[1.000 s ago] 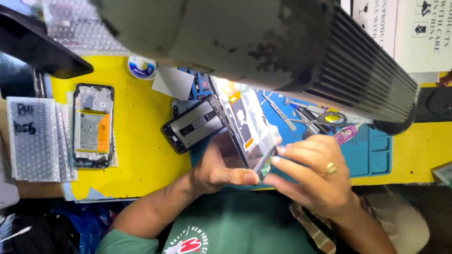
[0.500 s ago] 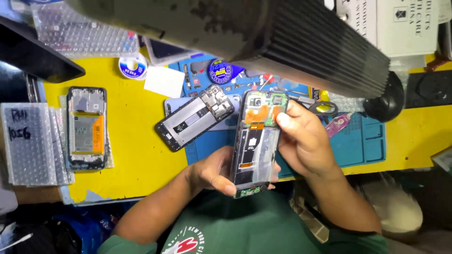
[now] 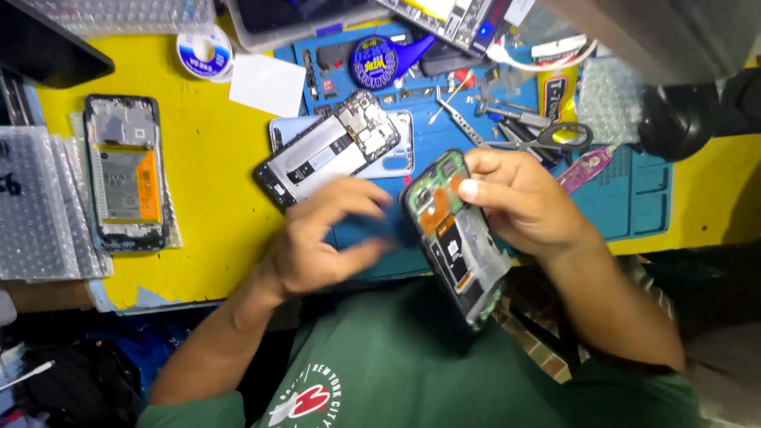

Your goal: Disassembling a mobile phone to remove the battery, involving prying the frame and disconnecting internal cables.

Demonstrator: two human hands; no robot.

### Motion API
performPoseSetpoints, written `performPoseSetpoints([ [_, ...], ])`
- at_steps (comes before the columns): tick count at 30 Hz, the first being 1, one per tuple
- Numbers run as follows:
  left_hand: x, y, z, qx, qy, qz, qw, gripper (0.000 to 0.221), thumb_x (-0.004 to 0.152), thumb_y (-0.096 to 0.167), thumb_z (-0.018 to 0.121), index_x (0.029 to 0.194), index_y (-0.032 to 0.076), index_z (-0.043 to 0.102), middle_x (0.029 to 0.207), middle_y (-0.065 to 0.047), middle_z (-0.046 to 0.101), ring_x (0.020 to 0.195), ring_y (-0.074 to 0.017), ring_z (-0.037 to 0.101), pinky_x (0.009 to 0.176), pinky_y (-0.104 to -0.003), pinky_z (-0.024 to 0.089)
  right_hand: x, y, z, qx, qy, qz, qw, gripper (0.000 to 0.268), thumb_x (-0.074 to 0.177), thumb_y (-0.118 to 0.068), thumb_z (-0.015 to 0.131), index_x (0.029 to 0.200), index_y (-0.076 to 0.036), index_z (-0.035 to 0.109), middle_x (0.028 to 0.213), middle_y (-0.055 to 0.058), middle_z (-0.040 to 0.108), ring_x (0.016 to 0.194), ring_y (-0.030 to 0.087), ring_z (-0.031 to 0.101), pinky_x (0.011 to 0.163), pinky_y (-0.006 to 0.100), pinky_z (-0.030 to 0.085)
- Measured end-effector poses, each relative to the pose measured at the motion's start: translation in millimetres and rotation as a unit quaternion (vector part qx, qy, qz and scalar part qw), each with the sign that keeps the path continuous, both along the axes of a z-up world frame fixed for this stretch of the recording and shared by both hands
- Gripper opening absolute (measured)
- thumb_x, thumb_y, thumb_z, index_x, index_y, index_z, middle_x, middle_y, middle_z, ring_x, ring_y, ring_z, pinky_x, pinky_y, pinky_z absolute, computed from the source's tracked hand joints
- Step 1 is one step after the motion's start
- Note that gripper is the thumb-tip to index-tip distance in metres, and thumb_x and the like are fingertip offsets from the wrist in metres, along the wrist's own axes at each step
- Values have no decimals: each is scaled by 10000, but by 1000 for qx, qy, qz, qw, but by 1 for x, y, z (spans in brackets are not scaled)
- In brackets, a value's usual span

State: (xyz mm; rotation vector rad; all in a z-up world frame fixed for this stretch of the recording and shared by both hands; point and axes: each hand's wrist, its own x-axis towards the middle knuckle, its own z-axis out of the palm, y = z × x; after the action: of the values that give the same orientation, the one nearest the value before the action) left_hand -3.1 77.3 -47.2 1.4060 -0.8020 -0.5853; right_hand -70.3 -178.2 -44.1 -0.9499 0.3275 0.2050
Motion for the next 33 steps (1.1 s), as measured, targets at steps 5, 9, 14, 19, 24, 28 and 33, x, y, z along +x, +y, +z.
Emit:
performPoseSetpoints([
  [5, 6, 15, 19, 21, -486, 25, 874, 210, 1071, 64, 686, 1279, 43, 671, 1320, -159, 624, 1254, -358, 613, 1082, -542, 567, 15, -9, -22, -17, 67, 353, 933, 176, 966, -113, 689, 1076, 22, 707, 823, 4, 737, 682, 21, 613, 578, 147, 437],
  [9, -15, 16, 8, -31, -509, 37, 860, 56, 1032, 77, 695, 997, 54, 731, 1047, -94, 739, 1003, -252, 741, 978, -471, 566, 23, 16, -29, -28, 100, 421, 901, 238, 951, -145, 692, 1114, 24, 732, 744, 25, 743, 515, 42, 592, 418, 174, 442],
  [14, -37, 35, -27, -52, -524, 64, 848, 83, 1021, 63, 695, 1008, 5, 754, 1042, -143, 765, 958, -245, 766, 921, -390, 643, 33, 37, -26, -190, -7, 518, 834, 363, 947, -210, 668, 1258, -41, 750, 782, -19, 686, 638, 69, 550, 604, 219, 484],
  [19, -59, 54, -56, -27, -518, 82, 851, 98, 1027, 49, 676, 1054, -15, 745, 1062, -157, 744, 983, -266, 747, 905, -412, 662, 7, 45, -2, -487, -175, 444, 732, 353, 945, -205, 674, 1266, -58, 686, 1158, 79, 694, 1087, 203, 667, 882, 327, 526],
  [24, -65, 63, -68, -10, -491, 107, 865, 25, 1007, -3, 740, 1018, -25, 741, 1032, -138, 707, 956, -267, 740, 897, -417, 676, -17, 47, -16, -487, -317, 452, 677, 390, 936, -140, 685, 1314, -47, 650, 1114, 131, 560, 1104, 299, 618, 975, 404, 547],
  [28, -65, 65, -73, 6, -470, 92, 878, 72, 1011, 4, 765, 1068, -33, 742, 1047, -133, 674, 963, -262, 735, 918, -445, 691, -22, 51, -29, -479, -311, 463, 677, 412, 970, -72, 629, 1382, -59, 620, 1136, 138, 567, 1025, 299, 551, 876, 384, 495],
  [33, -64, 66, -77, 21, -472, 89, 877, 73, 1006, -4, 774, 1077, -13, 759, 1037, -104, 608, 947, -234, 683, 906, -436, 706, -16, 55, -34, -462, -310, 457, 694, 354, 942, -120, 699, 1289, -67, 654, 1106, 131, 536, 1073, 311, 565, 911, 391, 517],
])
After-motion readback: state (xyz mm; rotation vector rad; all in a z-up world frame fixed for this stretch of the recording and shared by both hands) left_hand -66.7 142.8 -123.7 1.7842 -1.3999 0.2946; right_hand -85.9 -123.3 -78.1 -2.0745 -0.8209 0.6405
